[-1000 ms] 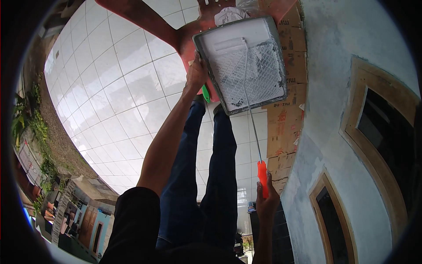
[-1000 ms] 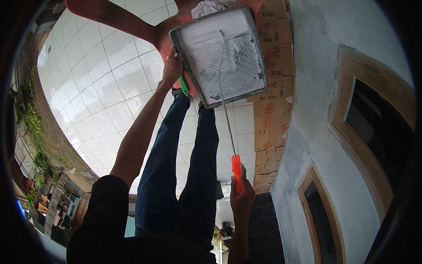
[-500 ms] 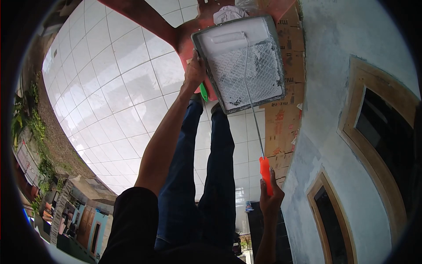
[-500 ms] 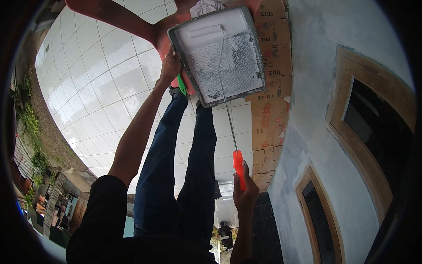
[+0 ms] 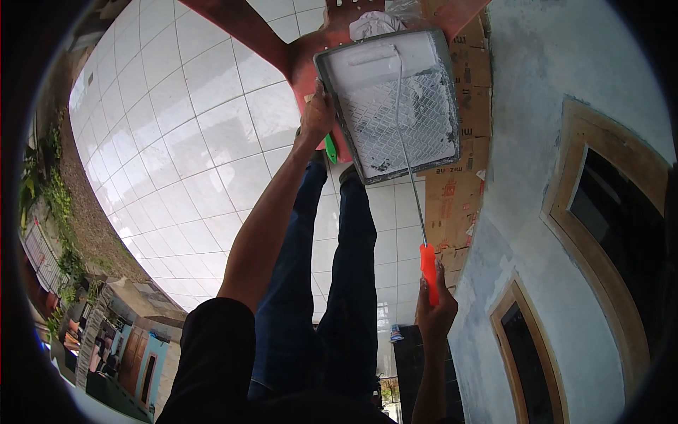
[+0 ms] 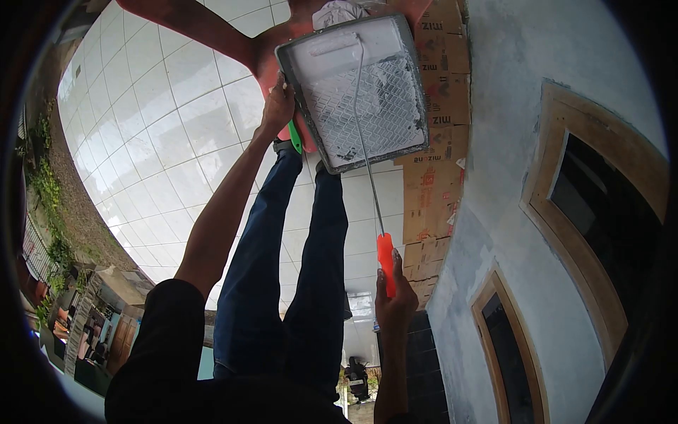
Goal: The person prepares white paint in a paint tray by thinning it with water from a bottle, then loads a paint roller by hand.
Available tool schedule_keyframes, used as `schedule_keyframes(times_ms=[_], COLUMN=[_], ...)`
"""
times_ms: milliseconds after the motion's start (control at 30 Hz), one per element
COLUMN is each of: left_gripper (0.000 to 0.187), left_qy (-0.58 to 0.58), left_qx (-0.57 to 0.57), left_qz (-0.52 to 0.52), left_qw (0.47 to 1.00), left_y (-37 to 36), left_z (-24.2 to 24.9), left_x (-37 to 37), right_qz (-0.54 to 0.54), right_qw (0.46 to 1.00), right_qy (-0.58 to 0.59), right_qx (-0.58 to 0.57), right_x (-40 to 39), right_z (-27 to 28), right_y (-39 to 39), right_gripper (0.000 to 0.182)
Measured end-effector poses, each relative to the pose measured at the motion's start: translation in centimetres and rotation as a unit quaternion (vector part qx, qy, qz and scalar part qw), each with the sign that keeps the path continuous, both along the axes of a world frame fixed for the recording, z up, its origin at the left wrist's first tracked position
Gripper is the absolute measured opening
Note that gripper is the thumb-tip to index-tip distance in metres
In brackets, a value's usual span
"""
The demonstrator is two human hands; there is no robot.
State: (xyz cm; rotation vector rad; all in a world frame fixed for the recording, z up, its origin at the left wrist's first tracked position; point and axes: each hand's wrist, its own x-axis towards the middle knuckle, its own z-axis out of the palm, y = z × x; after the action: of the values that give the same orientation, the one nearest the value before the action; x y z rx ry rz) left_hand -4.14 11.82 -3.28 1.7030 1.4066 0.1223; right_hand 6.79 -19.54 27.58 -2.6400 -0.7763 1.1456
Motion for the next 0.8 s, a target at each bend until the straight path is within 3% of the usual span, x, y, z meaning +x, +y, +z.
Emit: schedule_keyframes(times_ms=[233,500,600,800], left_gripper=[0.057,0.056,0.056,0.056], left_qy=[-0.008,-0.006,-0.009,-0.012], left_qx=[0.008,-0.015,-0.013,-0.006], left_qz=[-0.005,0.001,0.001,-0.006], left_qw=[1.0,1.0,1.0,1.0], left_y=[-0.1,0.0,0.0,0.0], left_z=[0.1,0.2,0.4,0.2], left_x=[-0.1,-0.1,0.0,-0.2], right_qz=[0.02,-0.015,0.05,0.007], right_qw=[0.997,1.0,0.997,0.999], right_qy=[-0.034,-0.002,-0.057,-0.042], right_qx=[0.066,-0.008,0.026,0.032], right_x=[0.5,2.5,2.7,2.7], right_z=[-0.3,3.3,2.1,-0.4], right_y=[-2.0,-3.2,-3.1,-0.9], right_gripper=[0.04,0.041,0.04,0.041])
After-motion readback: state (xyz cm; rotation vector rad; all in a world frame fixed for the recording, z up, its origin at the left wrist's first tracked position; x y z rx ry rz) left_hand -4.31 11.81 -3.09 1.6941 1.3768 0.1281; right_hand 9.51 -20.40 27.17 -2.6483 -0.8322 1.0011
